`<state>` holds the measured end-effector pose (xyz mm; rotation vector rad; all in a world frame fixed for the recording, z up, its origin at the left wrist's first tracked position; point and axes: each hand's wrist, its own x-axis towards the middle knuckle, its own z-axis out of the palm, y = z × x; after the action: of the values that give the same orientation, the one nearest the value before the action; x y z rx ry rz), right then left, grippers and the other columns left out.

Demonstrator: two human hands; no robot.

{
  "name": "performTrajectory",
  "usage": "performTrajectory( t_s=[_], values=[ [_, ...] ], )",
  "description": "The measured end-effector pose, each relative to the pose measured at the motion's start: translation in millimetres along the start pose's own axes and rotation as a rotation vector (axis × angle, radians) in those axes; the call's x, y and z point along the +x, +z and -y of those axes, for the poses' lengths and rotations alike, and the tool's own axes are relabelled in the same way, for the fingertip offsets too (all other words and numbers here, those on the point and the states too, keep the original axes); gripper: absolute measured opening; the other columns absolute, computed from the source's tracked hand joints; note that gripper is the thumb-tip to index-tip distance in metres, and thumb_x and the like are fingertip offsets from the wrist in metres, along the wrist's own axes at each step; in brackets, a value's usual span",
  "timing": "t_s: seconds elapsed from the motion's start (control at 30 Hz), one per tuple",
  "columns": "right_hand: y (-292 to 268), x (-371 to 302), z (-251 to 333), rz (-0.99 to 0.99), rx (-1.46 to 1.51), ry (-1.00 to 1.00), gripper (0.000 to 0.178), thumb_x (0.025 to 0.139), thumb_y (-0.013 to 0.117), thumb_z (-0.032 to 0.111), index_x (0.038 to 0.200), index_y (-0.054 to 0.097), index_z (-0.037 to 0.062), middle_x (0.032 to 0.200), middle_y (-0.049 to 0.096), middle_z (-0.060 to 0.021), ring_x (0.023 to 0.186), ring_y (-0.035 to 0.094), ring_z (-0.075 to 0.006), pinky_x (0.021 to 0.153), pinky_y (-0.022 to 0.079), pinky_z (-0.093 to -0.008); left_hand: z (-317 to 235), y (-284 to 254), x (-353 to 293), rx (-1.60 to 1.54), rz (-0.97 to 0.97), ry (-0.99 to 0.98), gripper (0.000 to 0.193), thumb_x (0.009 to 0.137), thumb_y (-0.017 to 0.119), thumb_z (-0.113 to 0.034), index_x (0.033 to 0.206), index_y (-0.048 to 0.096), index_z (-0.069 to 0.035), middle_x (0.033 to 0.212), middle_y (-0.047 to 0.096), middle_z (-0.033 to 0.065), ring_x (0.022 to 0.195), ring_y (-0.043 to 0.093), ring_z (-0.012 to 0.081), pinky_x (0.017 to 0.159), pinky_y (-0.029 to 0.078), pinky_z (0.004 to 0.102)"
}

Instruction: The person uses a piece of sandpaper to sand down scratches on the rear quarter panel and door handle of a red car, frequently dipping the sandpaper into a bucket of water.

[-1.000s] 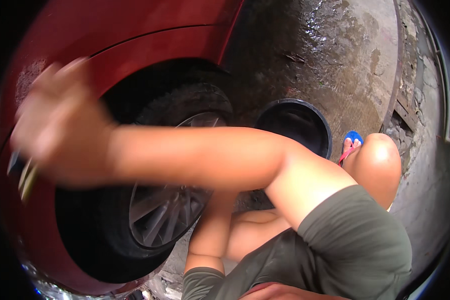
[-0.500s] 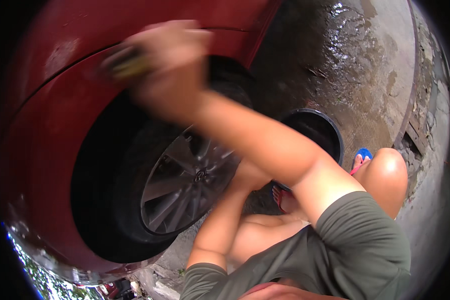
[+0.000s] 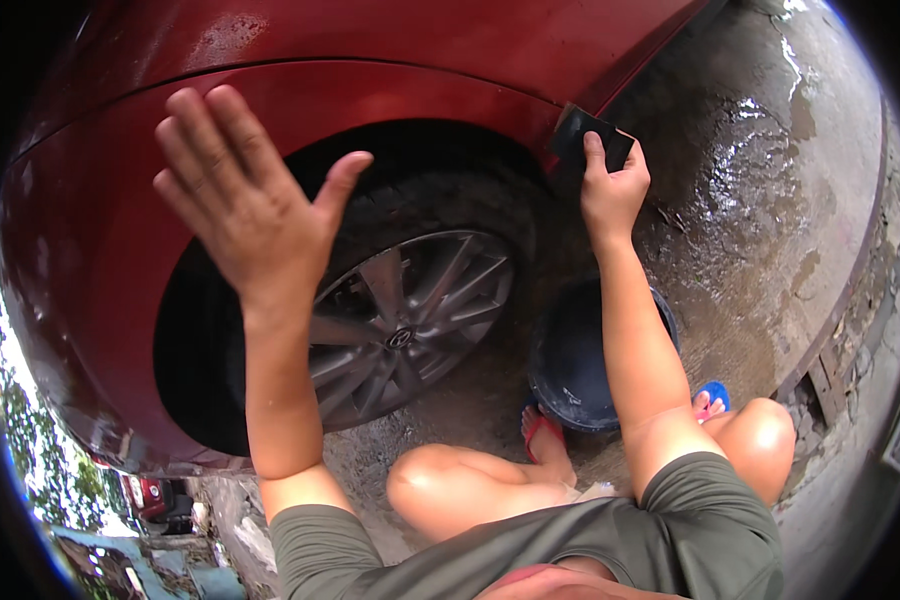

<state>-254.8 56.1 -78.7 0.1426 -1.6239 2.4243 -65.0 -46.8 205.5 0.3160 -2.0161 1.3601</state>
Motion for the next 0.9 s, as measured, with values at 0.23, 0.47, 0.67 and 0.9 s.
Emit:
performTrajectory(
  t_s=[0.23, 0.47, 0.67, 0.9],
  values=[
    [-15, 18, 29, 0.066, 0.208, 0.248, 0.029, 0.101, 0.071, 0.009, 0.127, 0.064, -0.0011, 0.096, 0.074, -0.0107, 0.067, 0.071, -0.0131, 0.055, 0.057, -0.0265, -116, 43, -16, -0.145, 0.392, 0.298, 0.125, 0.086, 0.058, -0.081, 0.169, 0.016, 0.003, 0.178, 0.013, 0.0217, 0.166, 0.007, 0.039, 0.133, 0.009, 0.0563],
    [-37, 57, 18, 0.069, 0.257, 0.129, 0.032, 0.1, 0.069, 0.004, 0.132, 0.064, 0.0008, 0.115, 0.071, -0.0143, 0.094, 0.074, -0.0205, 0.072, 0.069, -0.0339, -279, 11, -136, -1.358, 0.868, 0.701, 0.047, 0.078, 0.083, -0.038, 0.108, 0.072, -0.003, 0.108, 0.069, 0.0194, 0.106, 0.066, 0.0368, 0.088, 0.056, 0.0519],
    [-48, 60, -22, 0.101, 0.307, 0.148, 0.018, 0.099, 0.07, -0.001, 0.115, 0.063, 0.0023, 0.113, 0.065, -0.0096, 0.096, 0.07, -0.0186, 0.076, 0.07, -0.038, -385, -24, -232, -1.42, 1.579, 0.158, 0.036, 0.089, 0.071, -0.022, 0.113, 0.071, 0.005, 0.115, 0.073, 0.0312, 0.101, 0.075, 0.0426, 0.089, 0.061, 0.0524],
    [-48, 46, -33, 0.135, 0.316, 0.301, 0.017, 0.098, 0.071, -0.001, 0.113, 0.063, 0.0033, 0.108, 0.067, -0.0101, 0.095, 0.071, -0.0204, 0.077, 0.07, -0.0399, -447, -11, -305, -1.436, 1.561, -0.673, 0.044, 0.101, 0.064, -0.035, 0.116, 0.077, 0.004, 0.11, 0.077, 0.0282, 0.1, 0.076, 0.0425, 0.088, 0.059, 0.0535]
  ],
)
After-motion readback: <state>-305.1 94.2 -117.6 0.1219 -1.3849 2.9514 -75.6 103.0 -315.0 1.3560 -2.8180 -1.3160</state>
